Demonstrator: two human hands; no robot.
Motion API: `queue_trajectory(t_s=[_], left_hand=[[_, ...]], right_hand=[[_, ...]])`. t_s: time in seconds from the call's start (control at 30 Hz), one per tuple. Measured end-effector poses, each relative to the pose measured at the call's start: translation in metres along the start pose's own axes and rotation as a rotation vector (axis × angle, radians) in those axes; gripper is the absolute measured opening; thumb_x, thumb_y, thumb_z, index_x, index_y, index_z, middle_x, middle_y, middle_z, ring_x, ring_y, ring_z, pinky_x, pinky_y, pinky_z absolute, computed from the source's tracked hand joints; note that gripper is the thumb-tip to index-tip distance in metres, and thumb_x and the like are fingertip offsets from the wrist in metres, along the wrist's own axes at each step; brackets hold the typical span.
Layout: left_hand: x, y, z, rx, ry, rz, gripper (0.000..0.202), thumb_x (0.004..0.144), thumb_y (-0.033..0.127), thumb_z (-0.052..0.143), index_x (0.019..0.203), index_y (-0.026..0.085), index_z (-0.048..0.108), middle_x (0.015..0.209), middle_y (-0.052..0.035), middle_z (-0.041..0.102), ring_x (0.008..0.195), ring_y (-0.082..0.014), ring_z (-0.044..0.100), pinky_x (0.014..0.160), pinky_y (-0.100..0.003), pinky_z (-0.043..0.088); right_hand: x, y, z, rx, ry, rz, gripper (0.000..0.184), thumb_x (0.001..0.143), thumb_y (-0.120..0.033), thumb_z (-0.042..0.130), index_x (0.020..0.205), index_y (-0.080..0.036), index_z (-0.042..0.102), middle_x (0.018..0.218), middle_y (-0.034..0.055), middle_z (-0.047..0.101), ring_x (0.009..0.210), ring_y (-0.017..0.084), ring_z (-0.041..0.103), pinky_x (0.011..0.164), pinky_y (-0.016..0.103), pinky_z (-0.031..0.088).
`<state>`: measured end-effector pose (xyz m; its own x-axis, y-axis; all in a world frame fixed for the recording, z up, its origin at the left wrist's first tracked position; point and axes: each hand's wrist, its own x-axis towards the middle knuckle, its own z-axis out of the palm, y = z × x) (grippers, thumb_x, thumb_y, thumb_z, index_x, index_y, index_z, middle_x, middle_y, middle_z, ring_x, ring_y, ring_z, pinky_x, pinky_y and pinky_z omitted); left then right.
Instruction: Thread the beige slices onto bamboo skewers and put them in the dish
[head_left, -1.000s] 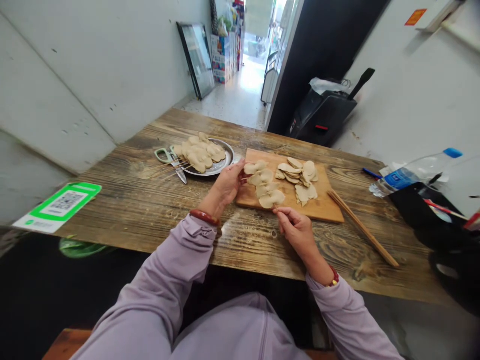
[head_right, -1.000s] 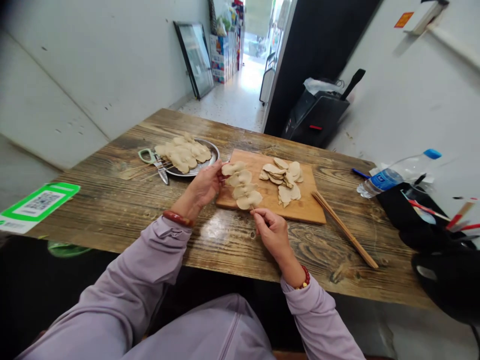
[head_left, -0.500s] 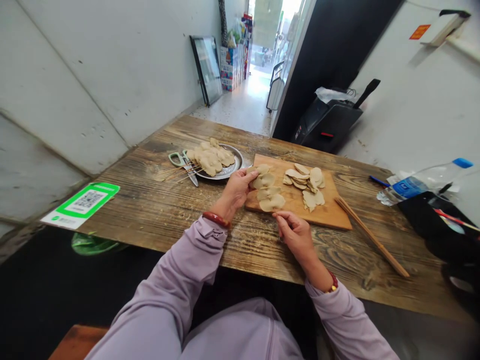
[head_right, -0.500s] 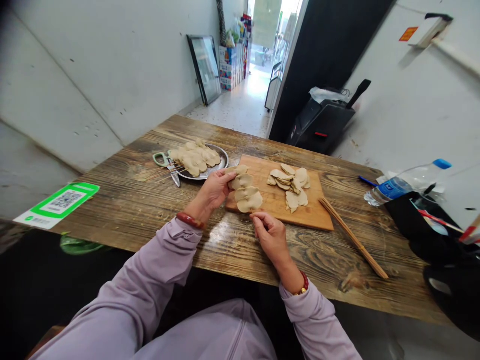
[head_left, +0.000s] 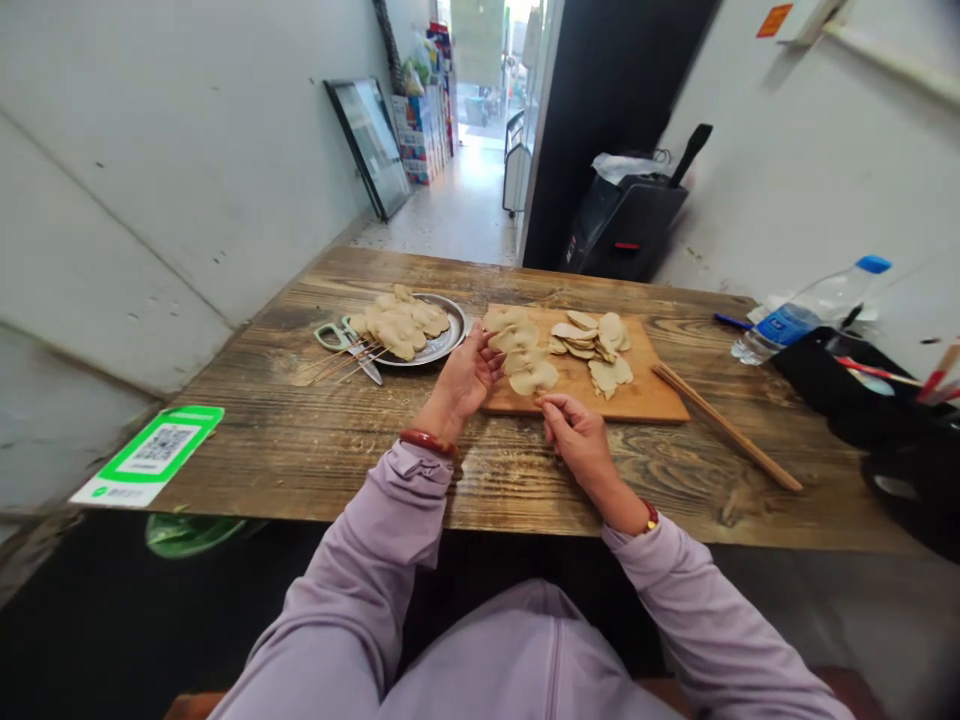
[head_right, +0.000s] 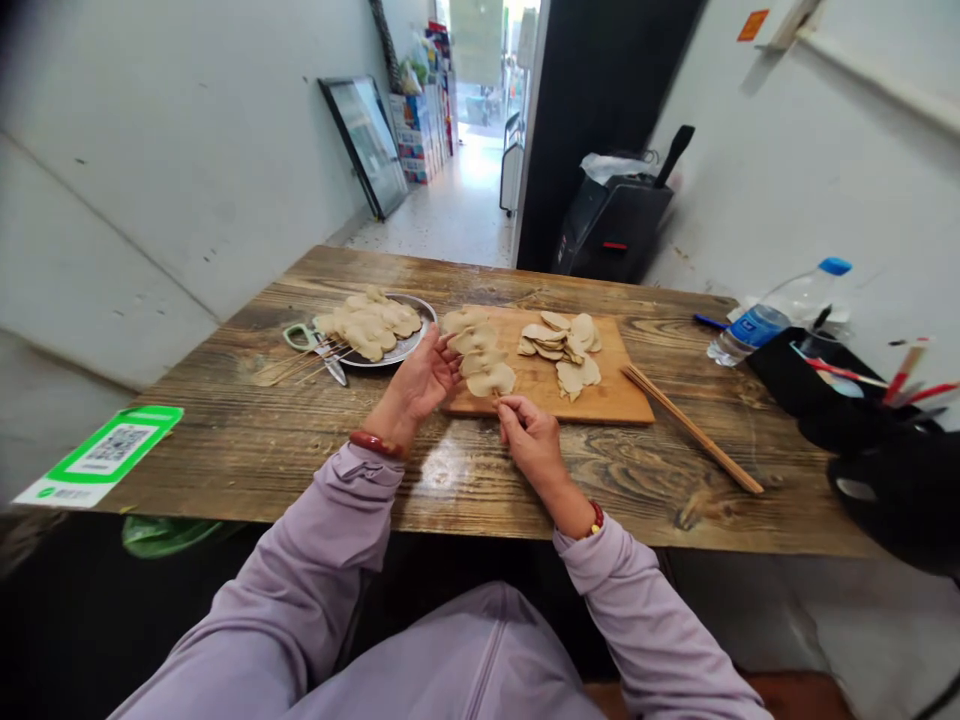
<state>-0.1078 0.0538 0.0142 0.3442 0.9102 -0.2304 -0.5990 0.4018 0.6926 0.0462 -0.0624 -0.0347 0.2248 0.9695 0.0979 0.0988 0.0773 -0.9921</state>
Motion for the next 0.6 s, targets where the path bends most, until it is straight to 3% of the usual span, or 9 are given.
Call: queue_trajectory(t_s=[0.1, 0.33, 0.6], left_hand=[[-0.003, -0.004, 0.005, 0.019, -0.034, -0.067, 0.038, 0.1, 0.048, 0.057, 0.093, 0.013, 0.071, 0.077, -0.0065, 0.076, 0.067, -0.0154, 0.073, 0.067, -0.026, 0.059], [-0.009, -0.019, 0.009, 0.145, -0.133, -0.041, 0.017, 0.087, 0.026, 0.077, 0.094, 0.012, 0.072, 0.087, -0.0066, 0.078, 0.073, -0.0156, 0.073, 0.072, -0.027, 0.059], [-0.003, -0.018, 0.005, 0.134, -0.014, 0.021, 0.02, 0.079, 0.029, 0.083, 0.088, 0.016, 0.072, 0.081, -0.0031, 0.075, 0.069, -0.0149, 0.07, 0.067, -0.028, 0.057]], right_hand=[[0.006, -0.001, 0.008, 0.065, 0.047, -0.008, 0.043, 0.086, -0.059, 0.066, 0.098, -0.018, 0.071, 0.05, -0.0074, 0.052, 0.038, 0.008, 0.039, 0.04, 0.023, 0.026], [0.017, -0.001, 0.025, 0.131, 0.074, -0.014, 0.044, 0.084, -0.06, 0.067, 0.099, -0.018, 0.069, 0.051, -0.0081, 0.054, 0.038, 0.007, 0.039, 0.04, 0.022, 0.031], [0.018, 0.002, 0.032, 0.043, 0.038, -0.027, 0.044, 0.088, -0.061, 0.061, 0.099, -0.019, 0.071, 0.054, -0.006, 0.054, 0.041, 0.008, 0.042, 0.042, 0.022, 0.031]])
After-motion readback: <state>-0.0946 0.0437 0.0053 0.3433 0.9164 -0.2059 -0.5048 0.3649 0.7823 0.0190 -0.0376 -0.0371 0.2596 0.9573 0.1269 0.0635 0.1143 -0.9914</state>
